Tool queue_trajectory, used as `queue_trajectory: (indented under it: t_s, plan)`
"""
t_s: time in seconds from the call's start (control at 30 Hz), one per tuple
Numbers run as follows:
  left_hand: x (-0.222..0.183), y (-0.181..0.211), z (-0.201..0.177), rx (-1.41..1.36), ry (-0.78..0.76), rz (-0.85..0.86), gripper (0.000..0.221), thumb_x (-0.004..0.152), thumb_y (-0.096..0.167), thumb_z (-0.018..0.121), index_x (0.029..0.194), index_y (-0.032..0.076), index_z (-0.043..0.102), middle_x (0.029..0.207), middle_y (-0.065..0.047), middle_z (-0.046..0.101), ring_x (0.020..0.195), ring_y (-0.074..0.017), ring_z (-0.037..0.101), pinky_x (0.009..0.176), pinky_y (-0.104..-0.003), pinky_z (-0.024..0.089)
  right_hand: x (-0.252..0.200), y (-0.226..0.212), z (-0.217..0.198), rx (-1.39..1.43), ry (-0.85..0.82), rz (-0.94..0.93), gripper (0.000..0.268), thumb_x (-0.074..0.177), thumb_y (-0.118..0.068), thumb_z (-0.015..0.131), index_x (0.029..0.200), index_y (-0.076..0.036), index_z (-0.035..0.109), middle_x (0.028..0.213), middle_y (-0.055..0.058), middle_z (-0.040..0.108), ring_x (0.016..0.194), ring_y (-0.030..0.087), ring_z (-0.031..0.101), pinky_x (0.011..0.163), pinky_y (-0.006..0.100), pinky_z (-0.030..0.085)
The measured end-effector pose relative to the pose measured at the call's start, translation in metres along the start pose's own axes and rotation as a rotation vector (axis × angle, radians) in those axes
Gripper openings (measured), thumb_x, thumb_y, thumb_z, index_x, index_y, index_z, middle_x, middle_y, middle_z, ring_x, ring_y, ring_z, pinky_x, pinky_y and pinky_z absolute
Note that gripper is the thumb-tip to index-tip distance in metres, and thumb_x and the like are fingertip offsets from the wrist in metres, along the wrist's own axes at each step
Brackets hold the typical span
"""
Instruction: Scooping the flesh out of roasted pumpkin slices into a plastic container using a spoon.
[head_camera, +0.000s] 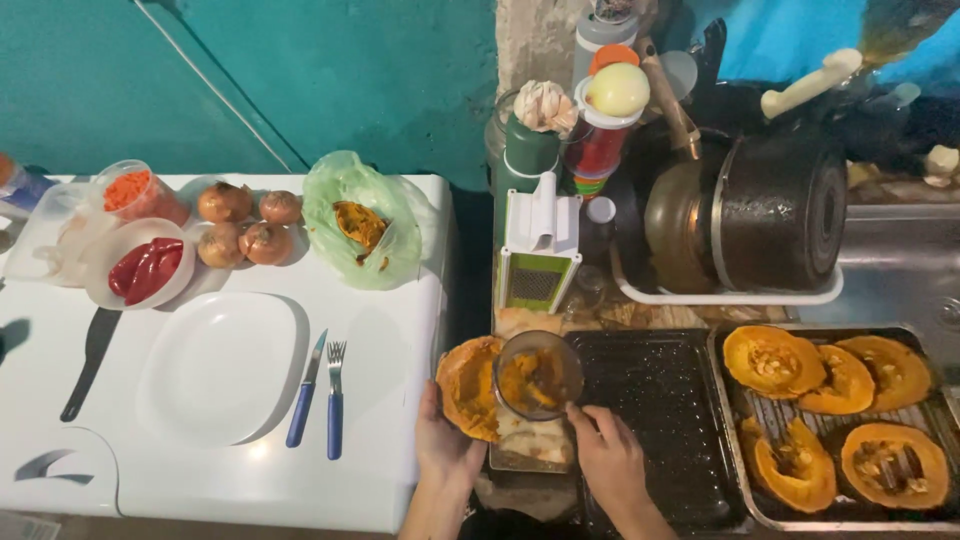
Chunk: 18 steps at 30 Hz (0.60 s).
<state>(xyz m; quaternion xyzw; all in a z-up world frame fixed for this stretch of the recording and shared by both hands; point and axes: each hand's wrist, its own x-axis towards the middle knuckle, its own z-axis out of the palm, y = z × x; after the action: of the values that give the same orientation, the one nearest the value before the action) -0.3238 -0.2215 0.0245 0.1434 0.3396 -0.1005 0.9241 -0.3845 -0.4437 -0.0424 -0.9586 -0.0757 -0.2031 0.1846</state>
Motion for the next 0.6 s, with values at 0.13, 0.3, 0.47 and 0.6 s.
queue_trajectory:
  t_s: [0.13,0.3,0.47,0.6]
  plan:
    - [0.006,-0.001,-0.005,-0.028,-0.056,0.047,0.055,0.105,0.045,0.031,0.141,0.012,0.056,0.145,-0.009,0.06,0.136,-0.0303,0.053,0.118,-0.049,0.035,0.007,-0.006,-0.01,0.119,0.046,0.043,0.029,0.08,-0.008,0.074,0.109,-0.01,0.077,0.091,0.005,0.067,0.077,0.023,0.071,0.066,0.035,0.059]
    - [0.008,-0.003,-0.01,-0.028,-0.049,0.018,0.058,0.106,0.048,0.03,0.14,0.008,0.055,0.145,-0.012,0.06,0.135,-0.0318,0.054,0.116,-0.05,0.038,0.009,-0.007,-0.012,0.18,0.05,0.047,0.023,0.081,-0.009,0.075,0.104,-0.009,0.078,0.087,0.004,0.067,0.072,0.019,0.071,0.064,0.032,0.06]
    - [0.001,-0.003,0.002,-0.03,-0.035,-0.028,0.061,0.106,0.051,0.029,0.14,0.008,0.055,0.144,-0.012,0.059,0.134,-0.0327,0.053,0.115,-0.05,0.038,0.018,-0.004,-0.007,0.144,-0.053,0.059,0.02,0.086,-0.007,0.072,0.105,-0.007,0.077,0.089,0.004,0.065,0.07,0.018,0.07,0.06,0.03,0.06]
    - [-0.001,-0.005,-0.003,-0.02,0.017,-0.003,0.058,0.107,0.049,0.029,0.142,0.01,0.055,0.146,-0.011,0.059,0.136,-0.0319,0.052,0.116,-0.05,0.037,0.016,-0.011,-0.016,0.083,0.027,0.002,0.02,0.081,-0.007,0.073,0.099,-0.012,0.078,0.084,0.003,0.062,0.07,0.022,0.068,0.06,0.035,0.058]
